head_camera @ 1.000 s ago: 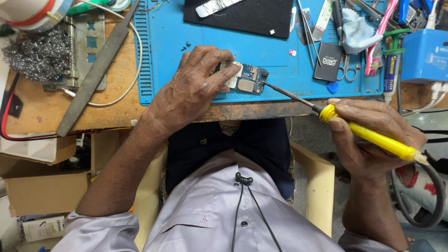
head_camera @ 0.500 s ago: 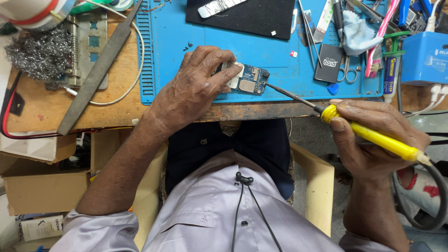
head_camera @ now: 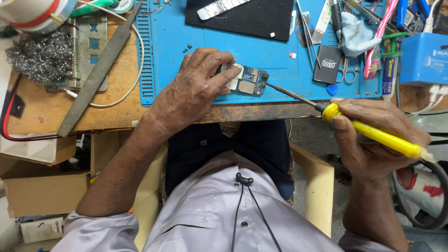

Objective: The person solders a small circuit board held on a blue mat with a yellow-handled soldering iron, steadying the board with the other hand. They then apply paste from a syringe onto the board, resume soldering, pick at the board with tweezers, and use a hot air tool on the board near their lap.

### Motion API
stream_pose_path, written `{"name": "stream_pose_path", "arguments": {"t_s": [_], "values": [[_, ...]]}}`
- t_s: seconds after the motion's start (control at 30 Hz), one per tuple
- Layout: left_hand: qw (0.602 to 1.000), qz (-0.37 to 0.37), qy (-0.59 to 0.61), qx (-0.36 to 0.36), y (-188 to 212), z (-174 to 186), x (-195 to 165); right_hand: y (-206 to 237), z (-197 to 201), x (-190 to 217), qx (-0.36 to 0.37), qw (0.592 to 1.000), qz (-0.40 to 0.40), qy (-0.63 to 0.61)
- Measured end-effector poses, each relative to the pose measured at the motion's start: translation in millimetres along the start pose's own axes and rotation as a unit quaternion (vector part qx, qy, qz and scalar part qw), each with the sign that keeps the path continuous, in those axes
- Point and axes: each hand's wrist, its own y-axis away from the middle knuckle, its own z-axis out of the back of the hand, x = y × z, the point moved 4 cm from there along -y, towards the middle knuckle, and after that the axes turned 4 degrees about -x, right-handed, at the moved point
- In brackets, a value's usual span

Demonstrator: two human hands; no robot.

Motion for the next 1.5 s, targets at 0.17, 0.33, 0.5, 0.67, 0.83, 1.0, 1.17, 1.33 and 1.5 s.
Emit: {"name": "stream_pose_path", "arguments": {"t_s": [0.17, 0.33, 0.5, 0.67, 0.83, 1.0, 1.17, 1.33, 1.5], "values": [[1.000, 0.005, 0.004, 0.000, -0.1, 0.8, 0.0, -0.9, -0.5, 1.7, -0.005, 1.000, 0.003, 0.001], [1.000, 0.005, 0.008, 0.005, -1.1, 0.7, -1.0, 0.7, -0.6, 1.2, -0.013, 0.999, -0.021, -0.031], [1.000, 0.005, 0.006, 0.008, -2.2, 2.7, -2.0, -0.5, -1.6, 3.6, -0.011, 1.000, -0.013, -0.024], [1.000, 0.006, 0.008, 0.003, -2.1, 4.7, -2.1, -3.3, -3.0, 4.4, -0.008, 1.000, -0.011, -0.024], [1.000, 0.008, -0.001, 0.001, -3.3, 3.6, -3.2, 4.8, 0.2, -2.3, -0.016, 0.998, -0.022, -0.051], [1.000, 0.006, 0.009, 0.003, -5.1, 6.5, -2.9, 35.2, 22.8, -34.2, -0.149, 0.980, -0.065, -0.113], [0.999, 0.013, 0.031, -0.003, -6.6, 8.7, -0.9, 91.5, 73.3, -123.1, -0.432, 0.855, -0.097, -0.268], [0.999, 0.015, 0.039, 0.009, -11.9, 4.0, -5.1, 131.7, 154.9, -179.0, -0.651, 0.735, 0.024, -0.187], [0.998, 0.040, 0.006, 0.038, -16.1, 2.7, -10.4, 115.1, 164.9, -156.4, -0.674, 0.736, -0.039, 0.043]]}}
